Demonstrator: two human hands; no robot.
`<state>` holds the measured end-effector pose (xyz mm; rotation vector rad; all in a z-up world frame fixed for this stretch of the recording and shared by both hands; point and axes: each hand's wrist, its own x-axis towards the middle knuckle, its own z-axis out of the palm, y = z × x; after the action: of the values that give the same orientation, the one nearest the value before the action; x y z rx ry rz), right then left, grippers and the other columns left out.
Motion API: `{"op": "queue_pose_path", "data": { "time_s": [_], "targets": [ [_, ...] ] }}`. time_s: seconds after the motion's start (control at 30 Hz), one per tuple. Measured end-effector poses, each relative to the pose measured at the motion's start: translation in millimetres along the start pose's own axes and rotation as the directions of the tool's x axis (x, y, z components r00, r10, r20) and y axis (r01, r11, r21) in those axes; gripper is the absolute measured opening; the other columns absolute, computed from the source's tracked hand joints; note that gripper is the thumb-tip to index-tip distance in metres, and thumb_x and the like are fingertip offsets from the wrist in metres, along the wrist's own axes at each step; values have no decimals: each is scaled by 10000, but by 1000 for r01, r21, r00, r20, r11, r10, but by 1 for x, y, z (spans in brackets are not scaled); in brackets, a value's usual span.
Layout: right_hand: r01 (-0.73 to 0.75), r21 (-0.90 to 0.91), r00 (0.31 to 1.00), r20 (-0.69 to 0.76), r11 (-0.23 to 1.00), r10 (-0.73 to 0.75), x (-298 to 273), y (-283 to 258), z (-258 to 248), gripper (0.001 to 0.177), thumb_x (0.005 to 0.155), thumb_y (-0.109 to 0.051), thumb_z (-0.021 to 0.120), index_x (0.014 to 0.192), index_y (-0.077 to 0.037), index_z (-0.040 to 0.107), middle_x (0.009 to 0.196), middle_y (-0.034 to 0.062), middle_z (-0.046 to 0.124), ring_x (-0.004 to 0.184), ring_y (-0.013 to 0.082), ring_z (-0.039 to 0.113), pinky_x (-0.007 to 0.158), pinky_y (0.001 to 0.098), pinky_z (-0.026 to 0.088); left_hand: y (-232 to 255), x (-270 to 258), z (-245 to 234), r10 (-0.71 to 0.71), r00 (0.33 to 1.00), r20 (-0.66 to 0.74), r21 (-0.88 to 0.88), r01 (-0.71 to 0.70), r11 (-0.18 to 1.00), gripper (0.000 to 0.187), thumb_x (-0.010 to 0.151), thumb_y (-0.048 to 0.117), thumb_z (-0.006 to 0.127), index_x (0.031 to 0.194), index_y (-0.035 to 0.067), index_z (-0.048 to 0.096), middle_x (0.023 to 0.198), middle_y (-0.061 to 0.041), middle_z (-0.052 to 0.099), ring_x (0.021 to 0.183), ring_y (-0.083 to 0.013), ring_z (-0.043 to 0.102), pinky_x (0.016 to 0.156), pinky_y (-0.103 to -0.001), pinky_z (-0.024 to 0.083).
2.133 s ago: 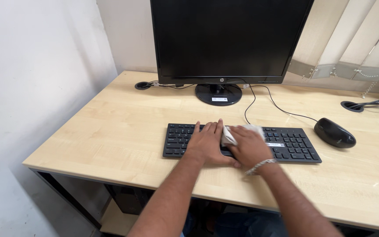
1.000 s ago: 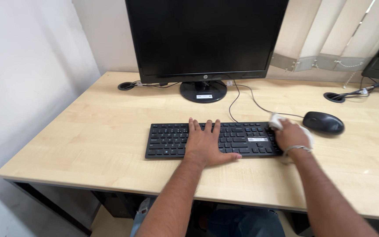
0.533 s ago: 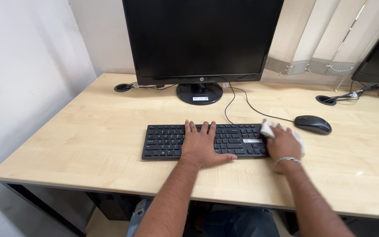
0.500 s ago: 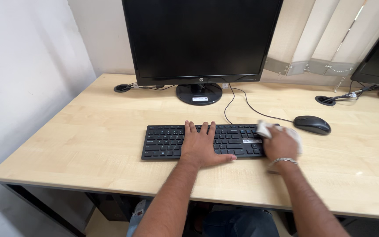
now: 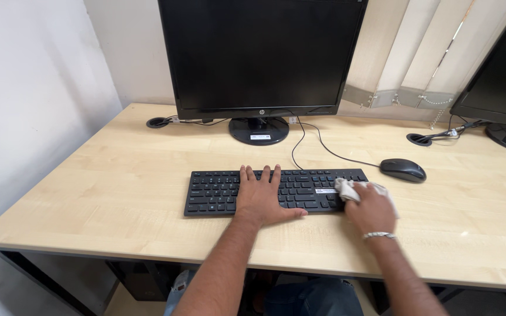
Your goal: The person wipes the desk surface, the monitor stand and frame, the mouse, and the front and back of the keyboard with a cloth.
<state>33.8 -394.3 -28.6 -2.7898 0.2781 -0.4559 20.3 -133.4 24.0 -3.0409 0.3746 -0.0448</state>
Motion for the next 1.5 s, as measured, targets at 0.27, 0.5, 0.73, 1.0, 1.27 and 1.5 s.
{"op": "queue_pose_path", "data": {
  "time_s": [0.27,0.5,0.73,1.0,1.27,1.5],
  "targets": [
    [636,275,770,-162,721,-617,-37,-71,42,479,803,-151,659,1272,-175,751,1397,118,663,1381,333,524,1178,480,312,-16,-3,8,54,998,-45,6,-54,999,1339,669,942,526,1644,120,116,1681,-125,192,1510,-445,182,1235,-538,117],
    [471,31,882,-43,882,-469,-27,-4,-6,529,811,-155,725,1325,-271,678,1524,-5,531,1482,262,361,1237,486,208,-102,-45,11,-11,1000,-7,-51,11,999,1292,671,989,487,1621,178,156,1707,-66,146,1570,-278,97,1273,-515,99],
    [370,-119,915,-127,921,-384,-32,-55,44,552,797,-204,741,1341,-244,650,1482,19,579,1372,350,493,1169,476,345,-117,-65,15,-210,978,1,-160,208,965,1443,556,1002,598,1626,145,146,1706,-93,119,1578,-257,64,1263,-426,210],
    [633,97,772,-19,768,-635,-77,-188,64,666,811,-234,745,1444,-337,570,1583,2,496,1449,288,366,1166,503,216,-120,-58,27,-220,975,-12,-182,214,960,1492,508,976,657,1623,133,138,1708,-92,112,1574,-252,52,1249,-400,246],
    [375,-22,917,154,927,-367,-13,-81,13,514,990,-265,538,1493,-158,533,1451,74,602,1348,273,541,1186,421,382,-126,-59,30,-207,978,5,-287,200,937,1535,477,966,674,1624,109,122,1716,-88,82,1587,-254,16,1244,-466,232],
    [199,-139,969,-117,970,-216,47,-27,44,431,925,-284,541,1325,-165,652,1299,148,677,1225,376,595,1048,561,436,-124,-59,31,-215,977,-6,-297,204,933,1585,449,972,678,1633,110,71,1712,-82,65,1586,-245,2,1258,-461,213]
  ]
}}
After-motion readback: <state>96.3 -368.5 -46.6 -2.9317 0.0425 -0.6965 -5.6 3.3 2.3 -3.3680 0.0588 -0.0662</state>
